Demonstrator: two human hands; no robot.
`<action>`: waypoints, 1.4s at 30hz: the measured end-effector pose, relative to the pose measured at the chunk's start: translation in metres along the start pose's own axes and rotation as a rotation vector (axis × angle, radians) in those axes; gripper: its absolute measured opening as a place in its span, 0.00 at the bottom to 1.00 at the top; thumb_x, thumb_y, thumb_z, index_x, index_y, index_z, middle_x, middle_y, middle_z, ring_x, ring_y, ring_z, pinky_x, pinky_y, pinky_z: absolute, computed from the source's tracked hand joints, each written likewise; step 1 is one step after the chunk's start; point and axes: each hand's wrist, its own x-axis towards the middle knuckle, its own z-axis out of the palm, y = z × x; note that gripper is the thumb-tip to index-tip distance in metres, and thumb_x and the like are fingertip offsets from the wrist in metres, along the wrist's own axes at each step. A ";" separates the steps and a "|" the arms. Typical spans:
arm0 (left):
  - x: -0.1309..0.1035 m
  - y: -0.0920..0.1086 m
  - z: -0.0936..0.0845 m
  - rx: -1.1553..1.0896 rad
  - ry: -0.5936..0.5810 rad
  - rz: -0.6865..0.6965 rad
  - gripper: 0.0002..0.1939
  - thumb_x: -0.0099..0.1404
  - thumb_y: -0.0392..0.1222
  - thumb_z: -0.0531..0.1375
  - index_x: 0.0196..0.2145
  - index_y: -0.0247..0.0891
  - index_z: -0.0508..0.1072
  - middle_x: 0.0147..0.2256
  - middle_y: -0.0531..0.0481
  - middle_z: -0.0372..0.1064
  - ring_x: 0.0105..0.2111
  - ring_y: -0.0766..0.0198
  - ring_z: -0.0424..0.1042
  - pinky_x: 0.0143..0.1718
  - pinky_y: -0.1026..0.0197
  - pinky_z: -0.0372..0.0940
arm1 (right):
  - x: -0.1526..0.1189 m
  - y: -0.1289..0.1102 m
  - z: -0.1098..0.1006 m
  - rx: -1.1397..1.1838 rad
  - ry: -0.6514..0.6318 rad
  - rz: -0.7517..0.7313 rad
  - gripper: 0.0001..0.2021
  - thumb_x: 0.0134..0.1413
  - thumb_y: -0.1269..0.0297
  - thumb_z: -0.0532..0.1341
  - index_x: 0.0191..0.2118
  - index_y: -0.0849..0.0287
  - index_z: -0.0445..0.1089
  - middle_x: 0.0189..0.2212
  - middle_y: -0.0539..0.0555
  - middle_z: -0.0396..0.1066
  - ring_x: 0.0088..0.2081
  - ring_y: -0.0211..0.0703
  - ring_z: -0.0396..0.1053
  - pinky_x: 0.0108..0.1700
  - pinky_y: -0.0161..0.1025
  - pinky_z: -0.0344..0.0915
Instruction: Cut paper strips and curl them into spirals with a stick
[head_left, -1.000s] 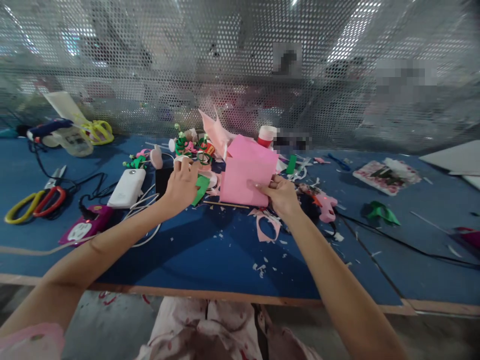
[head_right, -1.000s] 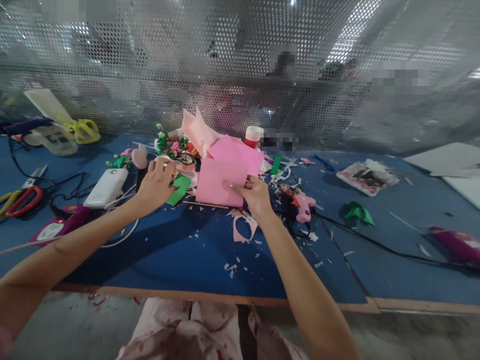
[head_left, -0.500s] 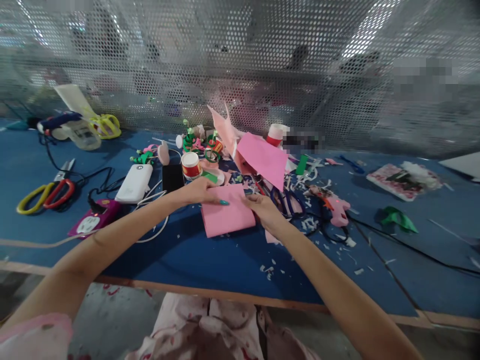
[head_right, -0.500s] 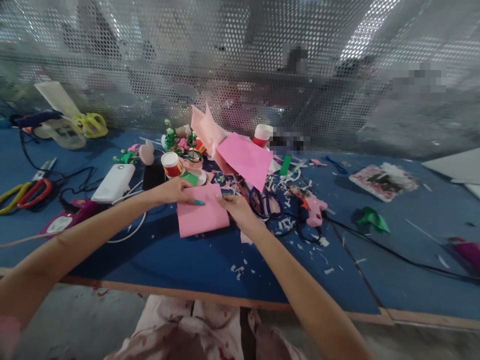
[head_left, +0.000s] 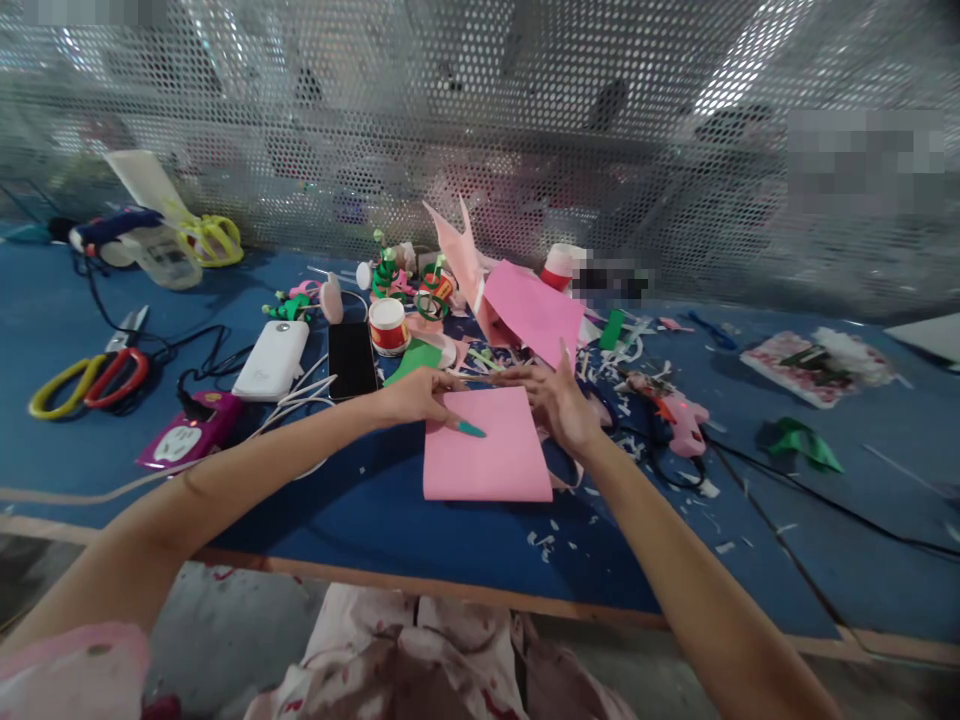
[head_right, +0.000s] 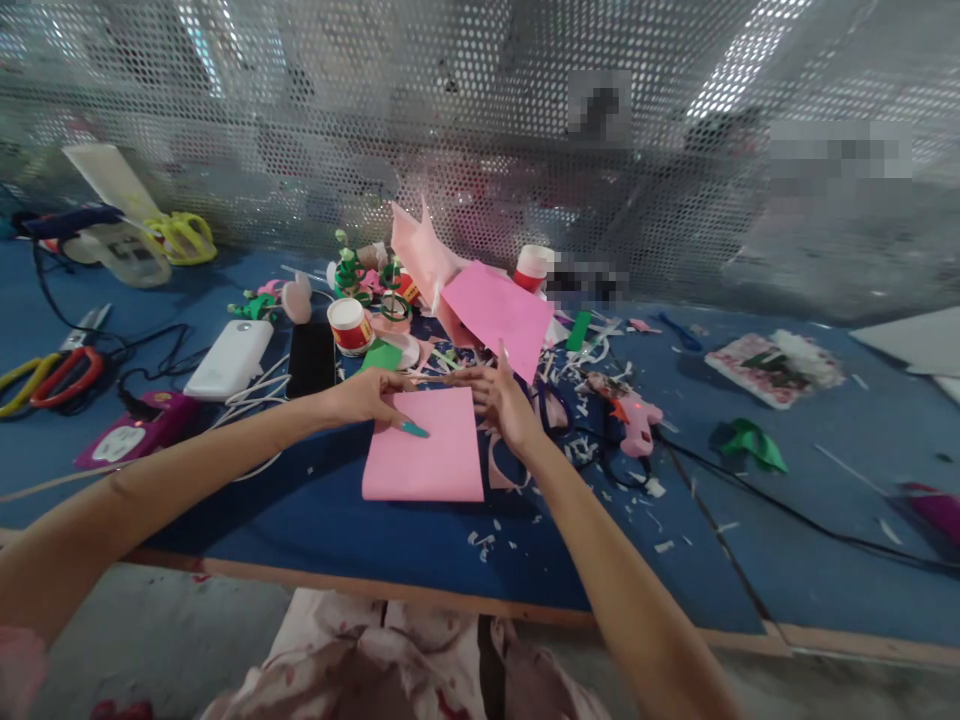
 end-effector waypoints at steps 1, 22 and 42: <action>-0.001 -0.001 0.003 0.019 0.019 0.010 0.17 0.39 0.38 0.68 0.30 0.31 0.74 0.31 0.46 0.73 0.29 0.63 0.71 0.28 0.62 0.66 | -0.003 -0.002 0.000 -0.022 -0.037 0.044 0.32 0.32 0.31 0.53 0.28 0.57 0.72 0.28 0.56 0.74 0.33 0.47 0.71 0.30 0.38 0.67; -0.004 -0.011 0.003 0.142 0.339 0.092 0.23 0.38 0.45 0.69 0.32 0.30 0.72 0.27 0.49 0.69 0.28 0.64 0.67 0.27 0.63 0.64 | -0.002 0.010 0.009 -0.057 0.075 -0.010 0.20 0.23 0.59 0.71 0.31 0.60 0.74 0.28 0.53 0.75 0.30 0.46 0.72 0.34 0.42 0.69; 0.001 -0.019 0.007 -0.160 0.646 0.214 0.28 0.45 0.38 0.66 0.43 0.37 0.59 0.48 0.43 0.62 0.43 0.64 0.68 0.38 0.63 0.68 | 0.000 0.016 0.010 -0.041 0.214 -0.052 0.19 0.23 0.58 0.71 0.28 0.62 0.75 0.26 0.54 0.76 0.28 0.48 0.72 0.27 0.41 0.70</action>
